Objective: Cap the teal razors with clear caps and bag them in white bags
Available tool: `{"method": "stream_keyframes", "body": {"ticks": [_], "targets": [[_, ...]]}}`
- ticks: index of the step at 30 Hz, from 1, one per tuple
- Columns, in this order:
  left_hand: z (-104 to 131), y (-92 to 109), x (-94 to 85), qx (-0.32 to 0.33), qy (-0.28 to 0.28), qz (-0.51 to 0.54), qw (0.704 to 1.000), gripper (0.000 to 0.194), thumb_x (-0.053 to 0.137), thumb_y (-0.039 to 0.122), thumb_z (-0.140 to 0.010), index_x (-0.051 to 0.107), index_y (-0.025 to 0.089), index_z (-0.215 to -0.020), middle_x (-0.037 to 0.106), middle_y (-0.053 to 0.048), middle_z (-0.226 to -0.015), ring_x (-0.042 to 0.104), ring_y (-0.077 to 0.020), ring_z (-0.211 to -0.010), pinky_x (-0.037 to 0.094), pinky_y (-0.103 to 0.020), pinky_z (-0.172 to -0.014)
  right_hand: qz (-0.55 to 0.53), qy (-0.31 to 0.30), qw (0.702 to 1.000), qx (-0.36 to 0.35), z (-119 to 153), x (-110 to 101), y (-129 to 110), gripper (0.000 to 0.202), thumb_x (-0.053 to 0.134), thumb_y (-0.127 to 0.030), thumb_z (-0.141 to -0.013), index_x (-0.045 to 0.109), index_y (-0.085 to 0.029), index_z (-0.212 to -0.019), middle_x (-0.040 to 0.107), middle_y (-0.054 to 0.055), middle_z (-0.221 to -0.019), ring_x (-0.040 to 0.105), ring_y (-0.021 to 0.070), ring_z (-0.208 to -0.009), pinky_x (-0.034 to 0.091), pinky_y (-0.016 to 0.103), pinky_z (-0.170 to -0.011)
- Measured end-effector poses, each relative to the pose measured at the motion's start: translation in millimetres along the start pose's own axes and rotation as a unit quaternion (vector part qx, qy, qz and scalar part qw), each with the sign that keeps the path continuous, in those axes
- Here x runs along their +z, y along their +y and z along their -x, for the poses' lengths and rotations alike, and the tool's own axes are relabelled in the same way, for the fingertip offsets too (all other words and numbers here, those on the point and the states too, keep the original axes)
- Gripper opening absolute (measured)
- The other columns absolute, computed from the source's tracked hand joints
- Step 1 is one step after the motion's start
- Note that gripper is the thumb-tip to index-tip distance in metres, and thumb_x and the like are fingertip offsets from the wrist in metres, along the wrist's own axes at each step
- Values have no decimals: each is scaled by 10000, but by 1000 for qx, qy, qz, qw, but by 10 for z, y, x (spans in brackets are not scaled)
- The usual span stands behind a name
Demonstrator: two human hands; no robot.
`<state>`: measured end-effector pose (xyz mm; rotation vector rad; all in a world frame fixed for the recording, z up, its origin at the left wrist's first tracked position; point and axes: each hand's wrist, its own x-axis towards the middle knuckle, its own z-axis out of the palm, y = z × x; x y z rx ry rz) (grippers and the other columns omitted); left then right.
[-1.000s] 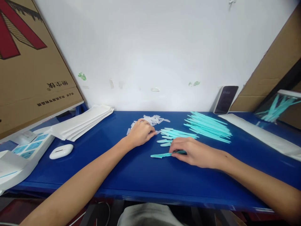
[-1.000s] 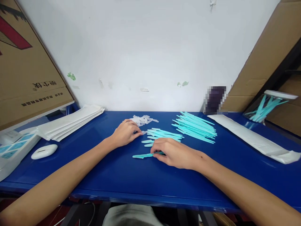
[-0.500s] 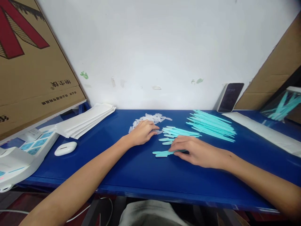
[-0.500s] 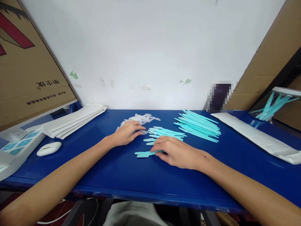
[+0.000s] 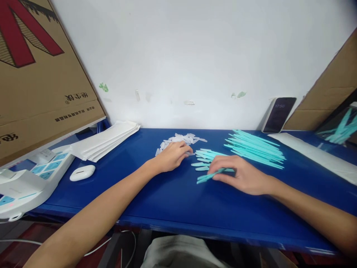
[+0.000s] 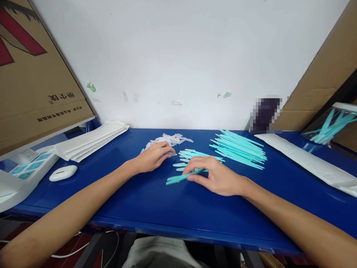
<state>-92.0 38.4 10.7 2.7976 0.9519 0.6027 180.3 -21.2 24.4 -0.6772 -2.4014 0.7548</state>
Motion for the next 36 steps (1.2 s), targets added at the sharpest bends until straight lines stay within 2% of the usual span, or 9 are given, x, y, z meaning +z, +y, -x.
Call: {"method": "stream_keyframes", "body": {"ticks": [3,6,9,13,19,23,26,32,36], "targets": [[-26,12,-1,-43,111,154,981,148,523,281,-998,602,176,-1067,644,-84,-1053,620,-210,-936,481,-348,-864,34,148,988,-38,11,-36,82,106,626,-283,-959,691,-228,-1022,709,48,-939,648,184,-837,506,322,-749],[-65,71,12,-118,159,352,915,231,649,369,-935,580,165,-1019,669,-74,-1021,682,-199,-877,518,-334,-819,125,228,966,-18,2,-60,186,132,581,-284,-982,666,-218,-1059,697,58,-934,635,191,-818,489,326,-706],[-93,131,44,-153,180,479,845,385,785,410,-827,602,142,-1034,707,-86,-992,713,-216,-884,540,-350,-841,187,224,956,37,-21,-59,271,181,547,-323,-999,657,-207,-1083,696,69,-959,634,199,-826,480,321,-663],[-103,166,83,-168,183,545,801,484,843,430,-769,632,135,-1088,751,-108,-965,713,-235,-953,550,-351,-845,212,180,959,56,-38,-25,285,212,508,-326,-1015,664,-206,-1092,694,66,-964,630,191,-805,477,317,-653],[-112,183,85,-176,199,567,780,471,864,413,-750,643,134,-1058,770,-106,-941,722,-216,-951,551,-326,-851,204,166,964,43,-41,14,225,245,484,-300,-1022,687,-223,-1136,695,66,-970,649,200,-830,497,335,-704],[-123,201,81,-184,215,583,762,477,892,395,-709,650,133,-1026,771,-105,-970,736,-196,-880,568,-325,-842,196,164,966,48,-36,28,225,270,488,-296,-1017,697,-232,-1176,691,75,-997,660,202,-820,513,329,-659],[-125,207,81,-197,215,591,752,454,900,360,-701,662,124,-1006,769,-104,-971,741,-203,-911,576,-326,-868,198,173,964,44,-31,33,222,275,502,-288,-1009,710,-236,-1181,683,86,-1039,665,205,-874,522,306,-614],[-115,201,85,-223,212,591,746,413,877,329,-731,682,105,-1018,771,-124,-979,741,-214,-938,577,-351,-909,248,206,946,19,-42,26,225,251,557,-251,-978,736,-246,-1154,703,86,-1043,678,226,-903,564,367,-743],[-108,192,81,-245,206,566,760,414,869,343,-734,697,107,-1027,775,-128,-969,734,-209,-919,568,-333,-860,282,219,934,3,-42,21,246,256,566,-209,-966,739,-234,-1153,720,89,-1047,681,239,-930,566,381,-765]]}}
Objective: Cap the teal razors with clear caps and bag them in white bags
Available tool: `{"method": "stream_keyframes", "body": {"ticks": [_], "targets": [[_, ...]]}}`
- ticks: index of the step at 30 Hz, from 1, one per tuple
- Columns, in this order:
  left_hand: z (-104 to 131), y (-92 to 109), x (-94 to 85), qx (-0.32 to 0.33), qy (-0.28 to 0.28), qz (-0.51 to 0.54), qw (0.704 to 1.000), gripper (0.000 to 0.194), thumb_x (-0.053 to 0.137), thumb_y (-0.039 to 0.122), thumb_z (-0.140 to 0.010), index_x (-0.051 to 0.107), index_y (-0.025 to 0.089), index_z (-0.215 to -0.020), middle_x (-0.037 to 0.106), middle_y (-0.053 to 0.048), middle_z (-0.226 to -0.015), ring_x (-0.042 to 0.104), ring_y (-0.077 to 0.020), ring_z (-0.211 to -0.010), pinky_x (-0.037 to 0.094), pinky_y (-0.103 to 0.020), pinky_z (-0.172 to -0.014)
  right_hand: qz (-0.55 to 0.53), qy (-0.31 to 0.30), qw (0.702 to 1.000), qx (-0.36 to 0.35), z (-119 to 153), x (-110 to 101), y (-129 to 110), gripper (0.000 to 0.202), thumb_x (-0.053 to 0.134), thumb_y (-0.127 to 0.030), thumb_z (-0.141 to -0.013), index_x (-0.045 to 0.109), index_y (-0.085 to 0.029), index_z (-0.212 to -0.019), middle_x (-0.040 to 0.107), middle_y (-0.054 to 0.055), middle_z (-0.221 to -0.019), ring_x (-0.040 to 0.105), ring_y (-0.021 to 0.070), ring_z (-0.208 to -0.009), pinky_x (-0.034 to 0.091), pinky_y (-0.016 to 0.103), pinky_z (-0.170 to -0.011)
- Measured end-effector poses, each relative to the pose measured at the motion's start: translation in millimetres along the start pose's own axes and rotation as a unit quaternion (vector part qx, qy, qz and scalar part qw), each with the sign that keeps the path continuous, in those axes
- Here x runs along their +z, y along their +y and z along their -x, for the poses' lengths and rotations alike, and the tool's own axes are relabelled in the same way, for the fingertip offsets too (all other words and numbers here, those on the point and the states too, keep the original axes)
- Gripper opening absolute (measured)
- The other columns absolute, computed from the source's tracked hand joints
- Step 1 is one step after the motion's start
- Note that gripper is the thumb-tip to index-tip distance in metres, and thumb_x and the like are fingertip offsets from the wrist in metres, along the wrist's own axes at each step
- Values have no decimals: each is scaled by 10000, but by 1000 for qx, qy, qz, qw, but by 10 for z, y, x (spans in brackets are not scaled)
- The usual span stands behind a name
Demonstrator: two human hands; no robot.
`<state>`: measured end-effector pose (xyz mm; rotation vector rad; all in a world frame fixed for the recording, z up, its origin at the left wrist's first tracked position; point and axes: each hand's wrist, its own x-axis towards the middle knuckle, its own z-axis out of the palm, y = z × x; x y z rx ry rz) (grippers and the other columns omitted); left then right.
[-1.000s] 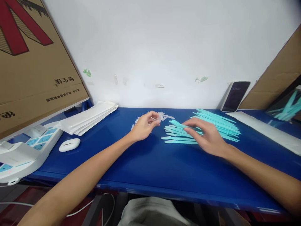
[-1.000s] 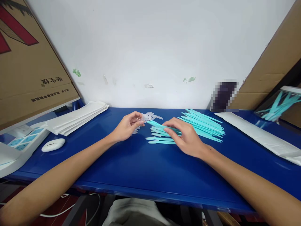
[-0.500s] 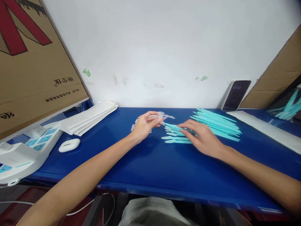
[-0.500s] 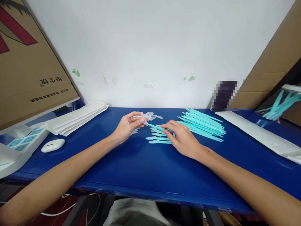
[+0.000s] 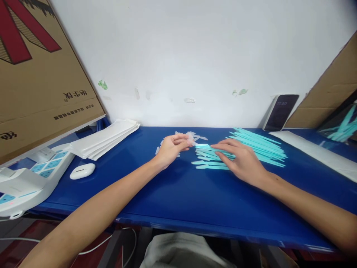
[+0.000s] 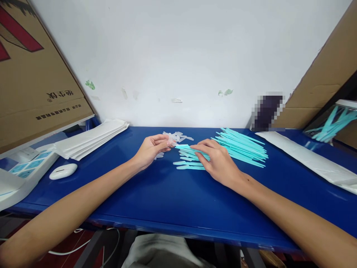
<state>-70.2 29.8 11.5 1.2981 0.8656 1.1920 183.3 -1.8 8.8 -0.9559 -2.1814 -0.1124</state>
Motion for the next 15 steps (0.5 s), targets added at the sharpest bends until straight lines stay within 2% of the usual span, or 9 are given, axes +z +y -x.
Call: {"method": "stream_keyframes", "body": {"ticks": [9,15], "targets": [[0,-5,-18,26,0,-102,994,315,804,340,-781,709,115,-979,771,-107,-896,708,-189,-823,523,-305,-775,43,35,998,-28,8,-14,5,302,541,-188,-966,735,-238,-1193,717,102,-1036,672,248,-914,573,389,-745],[22,-15,0,118,-27,-213,969,227,711,352,-868,676,149,-961,741,-86,-933,698,-200,-842,528,-313,-764,59,25,997,-45,7,-19,25,348,493,-195,-987,710,-276,-1247,707,109,-1056,664,266,-933,569,448,-800]]}}
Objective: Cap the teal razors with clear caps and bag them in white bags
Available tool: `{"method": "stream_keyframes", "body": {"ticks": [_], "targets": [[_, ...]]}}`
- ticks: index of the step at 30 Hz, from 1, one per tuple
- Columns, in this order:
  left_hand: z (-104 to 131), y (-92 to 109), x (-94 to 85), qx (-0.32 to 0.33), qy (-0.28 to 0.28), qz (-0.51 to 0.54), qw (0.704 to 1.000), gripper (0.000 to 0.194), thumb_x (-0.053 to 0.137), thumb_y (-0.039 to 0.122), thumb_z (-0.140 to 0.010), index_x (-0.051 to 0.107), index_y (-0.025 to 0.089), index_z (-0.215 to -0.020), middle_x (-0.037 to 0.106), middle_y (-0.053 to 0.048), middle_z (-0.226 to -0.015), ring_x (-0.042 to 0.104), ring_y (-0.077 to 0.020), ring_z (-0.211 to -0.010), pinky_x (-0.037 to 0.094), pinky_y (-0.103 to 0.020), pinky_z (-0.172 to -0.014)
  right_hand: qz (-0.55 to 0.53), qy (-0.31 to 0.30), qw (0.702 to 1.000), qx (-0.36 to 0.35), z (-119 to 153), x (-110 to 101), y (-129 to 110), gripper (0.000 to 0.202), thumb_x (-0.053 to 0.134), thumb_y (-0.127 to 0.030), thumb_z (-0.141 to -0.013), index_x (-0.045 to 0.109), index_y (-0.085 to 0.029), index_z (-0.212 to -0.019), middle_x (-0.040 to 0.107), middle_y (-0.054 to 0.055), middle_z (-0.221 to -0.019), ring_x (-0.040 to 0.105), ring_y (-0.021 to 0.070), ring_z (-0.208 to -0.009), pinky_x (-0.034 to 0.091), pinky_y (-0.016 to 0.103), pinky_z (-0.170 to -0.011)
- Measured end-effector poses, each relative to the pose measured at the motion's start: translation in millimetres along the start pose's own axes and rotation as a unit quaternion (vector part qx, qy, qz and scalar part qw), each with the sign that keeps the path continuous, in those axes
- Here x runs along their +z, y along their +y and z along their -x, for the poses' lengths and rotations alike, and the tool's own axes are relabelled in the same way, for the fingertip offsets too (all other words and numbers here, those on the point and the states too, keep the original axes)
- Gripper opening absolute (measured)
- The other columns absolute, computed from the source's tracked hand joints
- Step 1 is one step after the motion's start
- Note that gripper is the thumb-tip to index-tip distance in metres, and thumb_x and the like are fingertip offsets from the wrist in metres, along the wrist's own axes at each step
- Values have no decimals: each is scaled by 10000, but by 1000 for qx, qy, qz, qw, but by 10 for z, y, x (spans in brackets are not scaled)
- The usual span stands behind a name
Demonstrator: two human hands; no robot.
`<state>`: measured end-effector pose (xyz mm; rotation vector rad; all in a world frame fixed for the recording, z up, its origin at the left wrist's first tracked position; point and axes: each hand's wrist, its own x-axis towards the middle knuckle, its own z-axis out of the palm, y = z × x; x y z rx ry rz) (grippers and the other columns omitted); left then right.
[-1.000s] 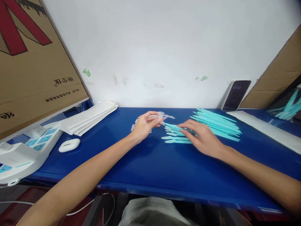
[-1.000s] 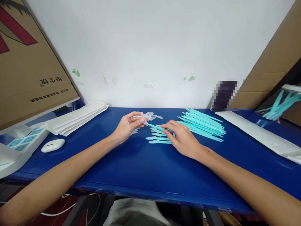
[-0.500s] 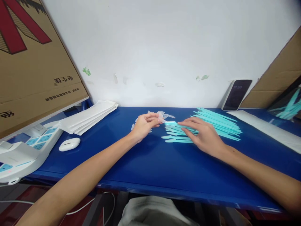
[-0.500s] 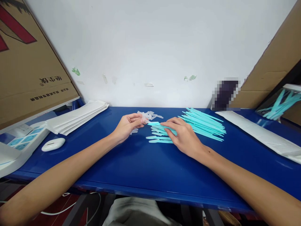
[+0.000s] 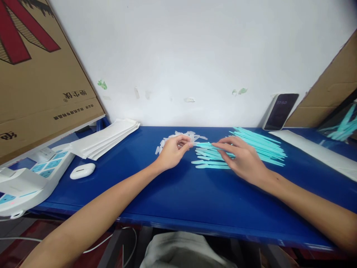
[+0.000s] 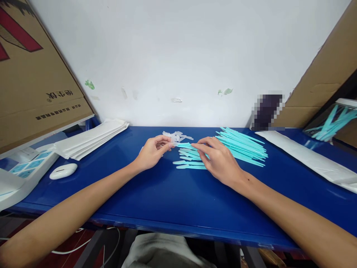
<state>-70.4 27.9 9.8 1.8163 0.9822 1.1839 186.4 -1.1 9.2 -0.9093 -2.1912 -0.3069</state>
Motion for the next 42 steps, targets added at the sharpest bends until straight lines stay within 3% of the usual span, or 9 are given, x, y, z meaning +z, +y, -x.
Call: {"method": "stream_keyframes", "body": {"ticks": [4,12,21,24,28,31,34,38,42], "targets": [[5,5,4,13,-10,-6,1000,231,665,368,-900,673,153,-983,722,-76,-932,686,-194,-841,518,-303,-747,-5,-13,1000,-21,19,1,37,387,481,-161,-986,676,-280,-1299,685,116,-1106,653,271,-976,554,448,-823],[-16,22,-9,-46,-13,87,995,393,737,475,-830,690,119,-991,686,-60,-823,628,-161,-759,482,-295,-718,-3,-31,999,-34,27,-9,70,426,461,-122,-984,635,-266,-1346,652,124,-1141,636,267,-992,547,420,-779],[-24,-26,0,-84,-28,135,987,408,782,476,-788,718,115,-966,707,-65,-810,573,-120,-661,474,-272,-669,25,-92,995,-37,41,-23,89,532,393,-68,-958,559,-244,-1433,614,169,-1263,609,308,-1092,567,458,-784],[-1,-17,17,-44,-43,72,995,405,733,491,-840,710,124,-1010,701,-66,-807,602,-149,-688,486,-283,-669,20,-89,995,-35,48,-14,82,531,397,-81,-958,562,-260,-1430,619,164,-1253,616,298,-1078,572,443,-773],[46,6,16,43,-51,-86,994,329,575,464,-967,666,165,-1068,657,-24,-763,580,-156,-659,453,-271,-639,14,-90,995,-36,71,19,113,530,409,-92,-963,543,-279,-1441,617,149,-1242,614,280,-1055,564,433,-785],[67,16,-20,128,-80,-210,966,276,451,386,-1035,618,186,-1126,657,-38,-831,588,-177,-714,441,-286,-690,14,-91,994,-52,80,38,127,529,410,-96,-975,515,-278,-1460,609,146,-1241,600,277,-1053,552,431,-801],[77,32,-60,194,-99,-308,926,285,362,315,-1061,571,187,-1205,674,-111,-1054,625,-240,-933,445,-333,-824,13,-80,995,-59,76,38,103,527,410,-98,-979,509,-274,-1466,616,144,-1227,594,279,-1037,542,434,-806],[84,65,-68,214,-103,-362,901,301,297,269,-1065,535,190,-1231,657,-134,-1106,617,-262,-1011,443,-348,-868,6,-78,995,-61,75,32,43,561,414,-79,-954,512,-282,-1468,624,148,-1233,600,285,-1024,547,441,-790],[84,78,-53,216,-123,-349,904,287,267,276,-1072,519,190,-1182,650,-120,-1058,605,-249,-962,435,-340,-838,-1,-79,994,-74,82,37,-2,585,410,-60,-938,519,-293,-1463,629,146,-1230,608,279,-1018,561,445,-796]]}}
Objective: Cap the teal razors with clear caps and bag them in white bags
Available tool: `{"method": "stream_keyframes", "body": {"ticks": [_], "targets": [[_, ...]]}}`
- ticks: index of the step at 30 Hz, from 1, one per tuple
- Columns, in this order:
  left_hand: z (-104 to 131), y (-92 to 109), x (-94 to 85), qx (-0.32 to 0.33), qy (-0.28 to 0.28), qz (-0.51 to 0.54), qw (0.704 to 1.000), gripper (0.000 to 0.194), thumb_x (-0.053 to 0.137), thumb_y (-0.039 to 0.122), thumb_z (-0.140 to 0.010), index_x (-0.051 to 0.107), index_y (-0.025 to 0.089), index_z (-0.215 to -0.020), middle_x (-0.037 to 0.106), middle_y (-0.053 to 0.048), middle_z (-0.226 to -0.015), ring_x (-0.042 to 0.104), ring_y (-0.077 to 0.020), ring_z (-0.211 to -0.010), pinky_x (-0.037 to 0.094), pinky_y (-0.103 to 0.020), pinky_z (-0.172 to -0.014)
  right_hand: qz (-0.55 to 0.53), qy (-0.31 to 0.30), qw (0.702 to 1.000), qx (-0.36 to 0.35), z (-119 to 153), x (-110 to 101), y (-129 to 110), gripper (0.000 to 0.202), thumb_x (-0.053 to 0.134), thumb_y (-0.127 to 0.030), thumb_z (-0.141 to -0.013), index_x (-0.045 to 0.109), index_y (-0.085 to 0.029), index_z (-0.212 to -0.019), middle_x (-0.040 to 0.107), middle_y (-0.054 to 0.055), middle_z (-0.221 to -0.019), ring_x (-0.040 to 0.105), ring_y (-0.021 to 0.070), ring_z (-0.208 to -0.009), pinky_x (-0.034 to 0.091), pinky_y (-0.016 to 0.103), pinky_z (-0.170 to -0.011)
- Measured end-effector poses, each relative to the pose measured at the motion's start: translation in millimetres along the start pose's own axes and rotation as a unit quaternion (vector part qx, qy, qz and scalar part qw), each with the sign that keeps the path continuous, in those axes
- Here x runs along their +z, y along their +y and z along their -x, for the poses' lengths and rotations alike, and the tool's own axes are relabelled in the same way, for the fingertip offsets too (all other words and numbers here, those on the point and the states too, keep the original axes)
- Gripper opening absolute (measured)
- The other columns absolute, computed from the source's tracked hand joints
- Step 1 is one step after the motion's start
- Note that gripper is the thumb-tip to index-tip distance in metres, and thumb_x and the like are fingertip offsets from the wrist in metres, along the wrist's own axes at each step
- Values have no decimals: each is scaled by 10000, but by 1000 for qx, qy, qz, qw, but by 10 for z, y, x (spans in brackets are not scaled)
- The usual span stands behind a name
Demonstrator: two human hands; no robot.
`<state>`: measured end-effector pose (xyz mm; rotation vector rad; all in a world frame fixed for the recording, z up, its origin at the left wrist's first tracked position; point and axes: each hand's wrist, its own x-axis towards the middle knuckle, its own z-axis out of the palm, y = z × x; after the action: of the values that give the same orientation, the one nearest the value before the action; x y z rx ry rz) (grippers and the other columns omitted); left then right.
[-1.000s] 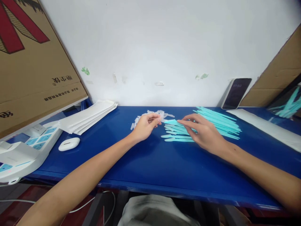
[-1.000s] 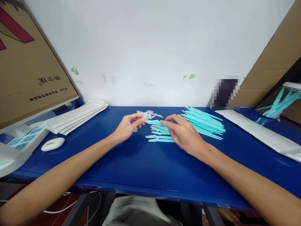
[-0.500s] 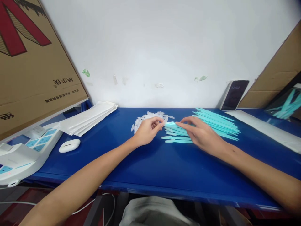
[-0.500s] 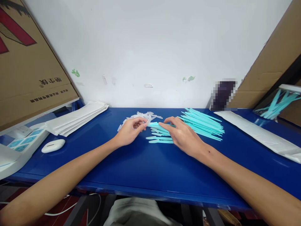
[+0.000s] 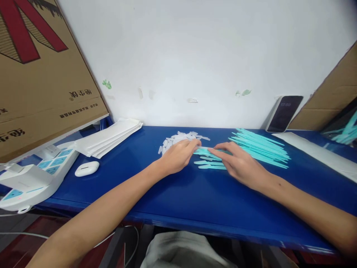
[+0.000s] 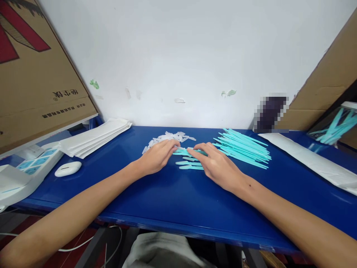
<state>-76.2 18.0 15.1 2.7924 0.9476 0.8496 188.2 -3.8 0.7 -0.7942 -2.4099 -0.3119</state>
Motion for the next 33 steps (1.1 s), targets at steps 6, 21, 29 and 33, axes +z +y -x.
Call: {"method": "stream_keyframes", "body": {"ticks": [6,21,29,33], "targets": [[12,-31,-11,-51,24,88,995,223,320,363,-1079,485,220,-1126,570,-4,-769,535,-193,-707,370,-299,-705,-10,18,1000,-18,-13,-7,-17,603,420,-48,-947,477,-299,-1493,632,134,-1203,614,256,-1008,561,435,-833],[28,73,95,-112,117,289,944,269,411,496,-1058,415,228,-1036,363,70,-617,320,-130,-544,258,-285,-596,-143,137,975,102,-101,-61,-190,348,537,-172,-990,687,-288,-1283,765,50,-948,697,200,-801,572,356,-708],[10,145,184,-81,145,249,954,257,376,463,-1076,383,221,-988,350,70,-620,320,-124,-548,274,-274,-582,-299,233,881,282,-135,33,-210,296,632,-357,-946,722,-304,-1223,598,46,-1003,616,132,-639,583,294,-487],[7,193,177,-49,118,218,968,228,359,419,-1088,409,210,-1013,384,58,-637,355,-120,-535,289,-273,-568,-312,218,872,308,-171,-4,-267,295,650,-391,-931,725,-295,-1200,581,22,-936,604,114,-603,558,259,-455]]}}
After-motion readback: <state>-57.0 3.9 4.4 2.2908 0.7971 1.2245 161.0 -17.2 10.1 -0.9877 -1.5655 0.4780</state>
